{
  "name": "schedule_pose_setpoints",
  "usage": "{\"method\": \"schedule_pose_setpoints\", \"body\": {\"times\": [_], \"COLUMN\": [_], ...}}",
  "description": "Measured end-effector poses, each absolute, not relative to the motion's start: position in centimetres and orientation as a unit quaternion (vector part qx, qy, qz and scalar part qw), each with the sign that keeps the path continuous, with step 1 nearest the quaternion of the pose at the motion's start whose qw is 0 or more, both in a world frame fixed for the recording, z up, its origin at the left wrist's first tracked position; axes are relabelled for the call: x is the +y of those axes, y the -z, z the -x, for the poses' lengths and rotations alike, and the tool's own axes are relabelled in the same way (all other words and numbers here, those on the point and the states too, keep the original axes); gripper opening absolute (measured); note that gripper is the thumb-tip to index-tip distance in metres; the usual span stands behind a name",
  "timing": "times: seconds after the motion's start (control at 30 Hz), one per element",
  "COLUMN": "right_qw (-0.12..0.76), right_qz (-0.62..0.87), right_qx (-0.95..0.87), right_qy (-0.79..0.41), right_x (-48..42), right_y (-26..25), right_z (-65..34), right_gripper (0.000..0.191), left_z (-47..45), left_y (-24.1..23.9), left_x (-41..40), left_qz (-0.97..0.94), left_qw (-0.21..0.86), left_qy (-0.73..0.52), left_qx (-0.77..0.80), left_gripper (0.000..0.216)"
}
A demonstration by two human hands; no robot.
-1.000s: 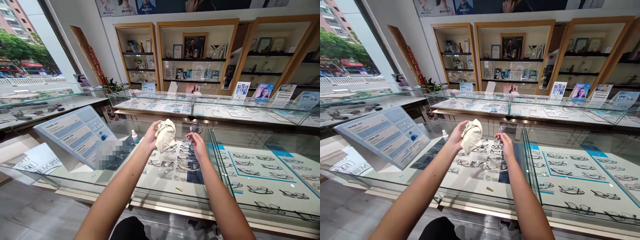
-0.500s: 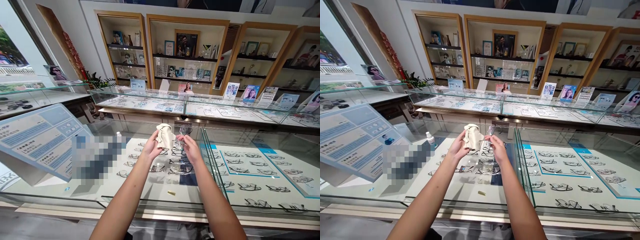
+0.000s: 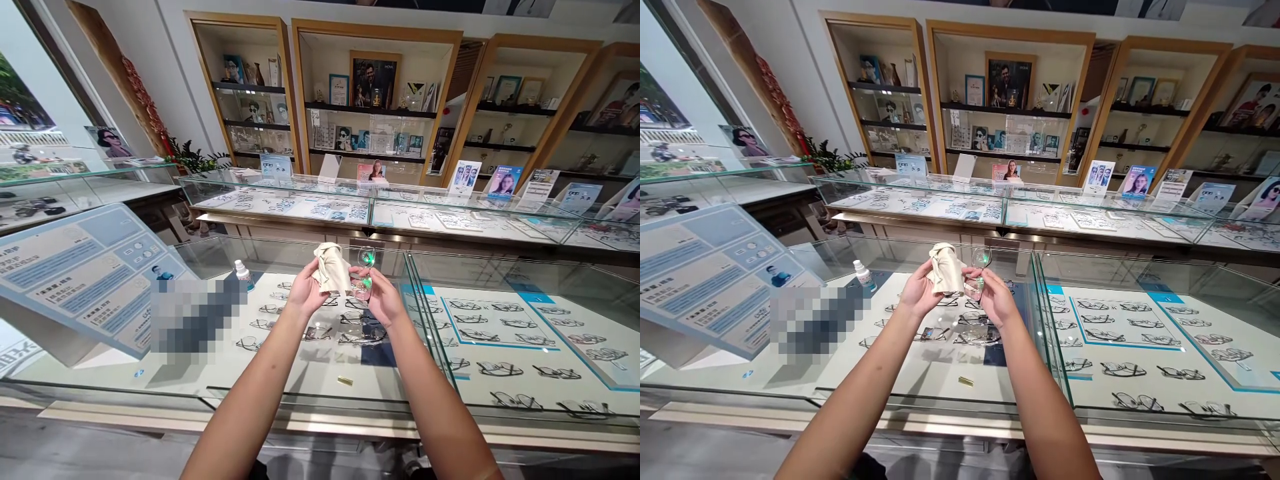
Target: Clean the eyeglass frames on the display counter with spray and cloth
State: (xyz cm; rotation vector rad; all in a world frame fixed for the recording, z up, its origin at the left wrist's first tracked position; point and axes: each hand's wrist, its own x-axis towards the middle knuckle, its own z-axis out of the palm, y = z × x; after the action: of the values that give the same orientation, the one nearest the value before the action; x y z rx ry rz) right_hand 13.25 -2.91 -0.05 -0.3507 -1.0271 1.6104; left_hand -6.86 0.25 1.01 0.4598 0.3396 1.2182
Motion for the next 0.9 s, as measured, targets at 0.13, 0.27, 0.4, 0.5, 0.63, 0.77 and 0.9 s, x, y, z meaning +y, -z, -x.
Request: {"method": "schedule_pose_setpoints", "body": {"times": [0.13, 0.27, 0.4, 0.5, 0.63, 0.77, 0.9], "right_qw": [0.612, 0.65, 0.658, 0.647, 0.612, 0.556, 0.535], "right_qz": [0.155, 0.174, 0.189, 0.2, 0.203, 0.195, 0.204], "right_qx": [-0.439, -0.439, -0.455, -0.477, -0.511, -0.561, -0.585], "right_qy": [-0.639, -0.595, -0.569, -0.561, -0.568, -0.582, -0.574], "right_x": [-2.9, -2.9, -3.5, -4.2, -4.5, -4.5, -4.6], "right_y": [-0.3, -0.8, -1.7, -2.4, -2.5, -2.4, -2.4], "right_z": [-13.5, -14.3, -14.8, -14.9, -14.8, -14.7, -14.7], "right_gripper": [0.019, 0.018, 0.021, 0.023, 0.024, 0.026, 0.028], "left_z": [6.9, 7.5, 8.4, 9.0, 9.0, 8.0, 7.2], "left_y": [-1.1, -1.1, -0.9, -0.6, -0.3, -0.7, -1.3], "left_x": [0.2, 0.3, 0.4, 0.4, -0.1, -1.0, -1.6], "left_qz": [-0.232, -0.241, -0.266, -0.33, -0.437, -0.54, -0.591], "left_qw": [0.779, 0.759, 0.763, 0.761, 0.745, 0.694, 0.65], "left_qy": [-0.556, -0.569, -0.52, -0.474, -0.406, -0.383, -0.383], "left_qx": [0.175, 0.207, 0.277, 0.297, 0.299, 0.284, 0.286], "left_gripper": [0.037, 0.025, 0.017, 0.03, 0.045, 0.045, 0.038]}}
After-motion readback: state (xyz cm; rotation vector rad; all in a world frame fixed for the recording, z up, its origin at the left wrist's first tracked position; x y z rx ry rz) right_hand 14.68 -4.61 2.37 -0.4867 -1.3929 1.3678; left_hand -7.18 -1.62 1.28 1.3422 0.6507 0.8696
